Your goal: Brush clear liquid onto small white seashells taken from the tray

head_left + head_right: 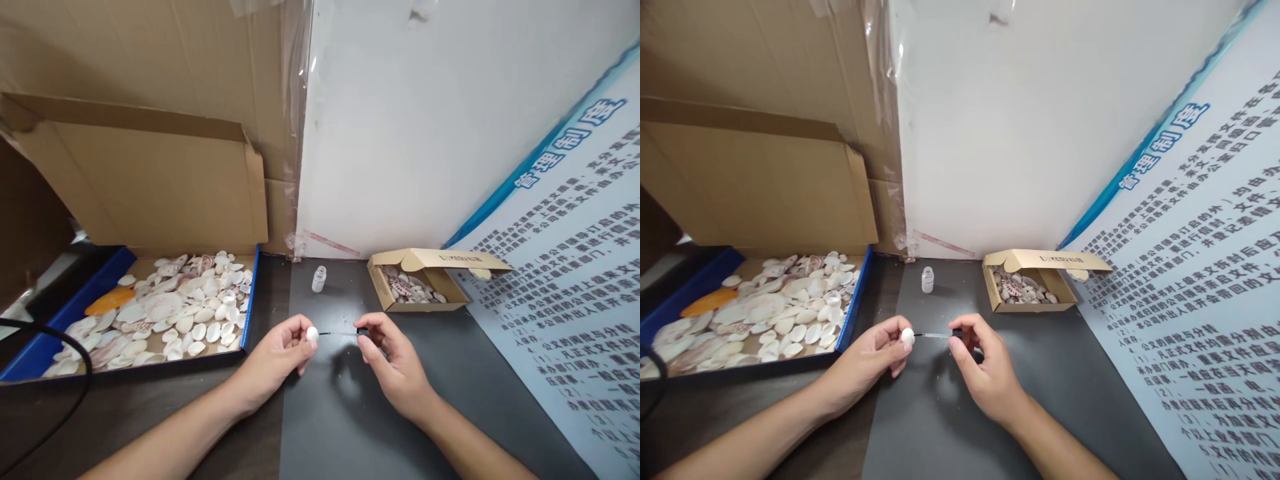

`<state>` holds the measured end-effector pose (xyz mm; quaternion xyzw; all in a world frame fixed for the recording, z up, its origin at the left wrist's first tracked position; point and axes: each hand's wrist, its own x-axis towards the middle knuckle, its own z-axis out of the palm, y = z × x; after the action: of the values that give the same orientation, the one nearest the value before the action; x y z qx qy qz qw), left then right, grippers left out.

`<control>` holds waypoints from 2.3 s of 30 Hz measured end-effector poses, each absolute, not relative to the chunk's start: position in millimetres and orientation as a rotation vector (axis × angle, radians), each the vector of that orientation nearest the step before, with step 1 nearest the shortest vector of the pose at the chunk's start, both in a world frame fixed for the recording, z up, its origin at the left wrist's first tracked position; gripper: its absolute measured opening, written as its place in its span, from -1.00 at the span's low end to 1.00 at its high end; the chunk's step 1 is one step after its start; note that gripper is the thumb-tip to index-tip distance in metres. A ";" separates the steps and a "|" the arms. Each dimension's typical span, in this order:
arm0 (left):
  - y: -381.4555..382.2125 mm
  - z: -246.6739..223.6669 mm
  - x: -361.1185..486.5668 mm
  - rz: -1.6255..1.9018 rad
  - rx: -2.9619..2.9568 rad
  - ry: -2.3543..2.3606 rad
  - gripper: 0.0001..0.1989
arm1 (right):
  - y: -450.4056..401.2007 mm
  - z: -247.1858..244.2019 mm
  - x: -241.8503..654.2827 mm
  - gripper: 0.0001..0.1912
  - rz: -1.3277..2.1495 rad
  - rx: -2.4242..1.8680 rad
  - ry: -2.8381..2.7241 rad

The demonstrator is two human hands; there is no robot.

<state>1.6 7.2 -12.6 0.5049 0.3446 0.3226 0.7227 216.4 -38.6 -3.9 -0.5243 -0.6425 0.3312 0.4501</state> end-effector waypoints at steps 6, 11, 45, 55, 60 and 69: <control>6.8 -9.4 2.9 0.721 1.002 0.699 -0.75 | -38.1 -3.9 216.6 -0.86 0.810 -1.296 -1.592; 6.9 -7.6 4.0 0.727 1.010 0.701 -0.77 | -38.3 -4.0 216.4 -0.85 0.808 -1.302 -1.583; 4.7 -3.5 2.3 0.573 1.213 0.709 -0.62 | -38.3 2.4 216.0 -0.88 0.714 -1.324 -1.651; 4.7 -4.6 1.4 0.571 1.226 0.712 -0.62 | -38.6 4.1 216.8 -0.88 0.668 -1.316 -1.691; 3.5 -4.4 1.4 0.567 1.238 0.719 -0.61 | -39.2 3.7 216.3 -0.88 0.701 -1.271 -1.721; 4.1 -5.2 1.5 0.564 1.249 0.716 -0.62 | -39.2 3.5 216.7 -0.89 0.703 -1.270 -1.706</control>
<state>1.5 4.1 -5.2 0.5640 0.3235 0.2548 0.7158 216.7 -39.2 3.5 -0.5104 -0.6855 0.2827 0.4355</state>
